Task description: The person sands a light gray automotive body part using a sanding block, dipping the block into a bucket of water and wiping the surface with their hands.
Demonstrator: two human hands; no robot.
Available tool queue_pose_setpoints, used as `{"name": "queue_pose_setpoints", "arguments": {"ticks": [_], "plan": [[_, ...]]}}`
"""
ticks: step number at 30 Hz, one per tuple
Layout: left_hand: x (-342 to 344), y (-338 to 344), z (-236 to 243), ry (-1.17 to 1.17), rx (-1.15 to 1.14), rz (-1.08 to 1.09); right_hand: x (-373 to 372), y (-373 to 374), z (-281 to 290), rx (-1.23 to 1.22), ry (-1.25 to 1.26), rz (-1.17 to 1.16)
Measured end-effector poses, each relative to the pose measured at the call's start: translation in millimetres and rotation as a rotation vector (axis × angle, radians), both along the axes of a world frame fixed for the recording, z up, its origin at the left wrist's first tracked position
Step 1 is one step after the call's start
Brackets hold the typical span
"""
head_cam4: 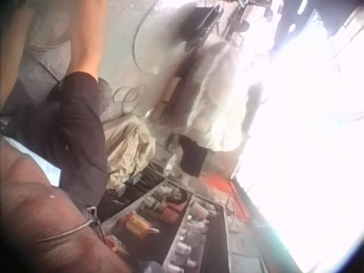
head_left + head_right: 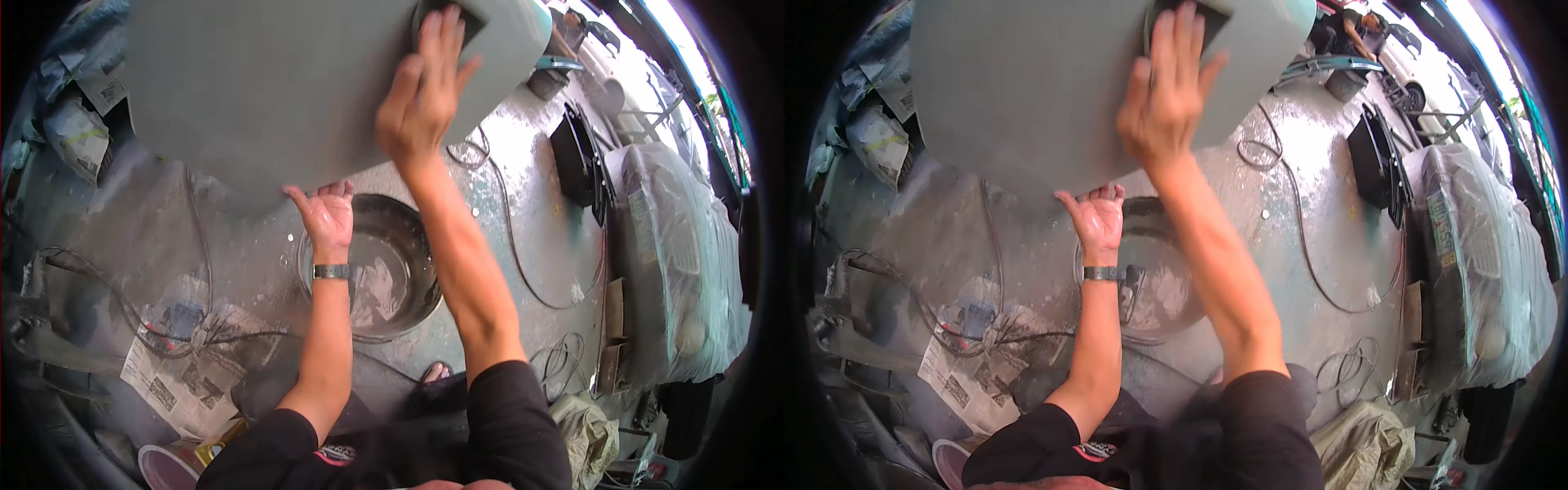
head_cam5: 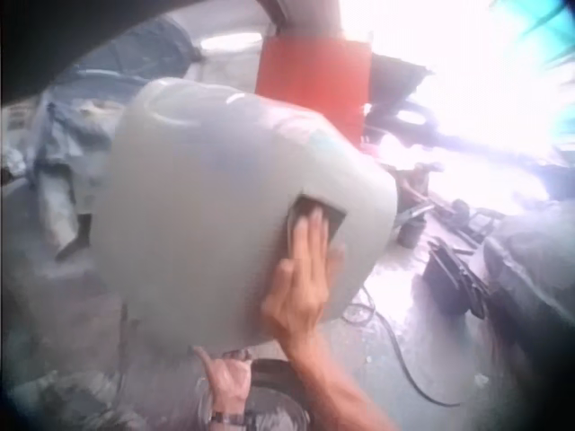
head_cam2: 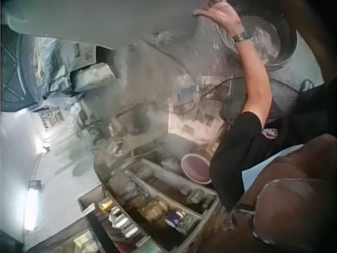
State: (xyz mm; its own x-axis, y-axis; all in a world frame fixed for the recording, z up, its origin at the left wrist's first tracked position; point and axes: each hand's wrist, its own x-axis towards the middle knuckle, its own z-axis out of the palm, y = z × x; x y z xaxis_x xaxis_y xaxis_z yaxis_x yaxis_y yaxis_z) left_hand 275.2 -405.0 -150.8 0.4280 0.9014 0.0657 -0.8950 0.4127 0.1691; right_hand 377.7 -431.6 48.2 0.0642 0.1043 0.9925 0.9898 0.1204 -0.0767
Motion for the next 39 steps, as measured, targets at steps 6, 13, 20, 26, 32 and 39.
{"name": "queue_pose_setpoints", "arguments": {"ticks": [6, 13, 20, 26, 32, 39], "plan": [[-12.1, 18.8, -1.3, 0.033, -0.019, 0.056, -30.7, -15.7, -97.6, -0.233, 0.071, 0.044], [0.7, -3.1, -14.9, 0.031, -0.048, -0.029, 15.3, -11.7, 3.6, 0.013, 0.06, 0.019], [-6.9, 8.9, 10.7, 0.063, -0.054, 0.04, 27.7, -54.7, -129.2, -0.634, -0.529, -0.031], [-4.0, 4.5, -22.2, -0.005, -0.06, -0.04, 24.9, -21.5, -35.0, -0.168, -0.182, -0.138], [-4.5, 8.0, 11.9, 0.065, -0.039, 0.033, 45.6, -51.0, -106.7, -0.496, -0.521, -0.099], [-5.0, 10.1, -0.8, 0.06, -0.109, 0.032, 51.3, -15.2, 3.7, -0.006, -0.077, -0.22]]}}
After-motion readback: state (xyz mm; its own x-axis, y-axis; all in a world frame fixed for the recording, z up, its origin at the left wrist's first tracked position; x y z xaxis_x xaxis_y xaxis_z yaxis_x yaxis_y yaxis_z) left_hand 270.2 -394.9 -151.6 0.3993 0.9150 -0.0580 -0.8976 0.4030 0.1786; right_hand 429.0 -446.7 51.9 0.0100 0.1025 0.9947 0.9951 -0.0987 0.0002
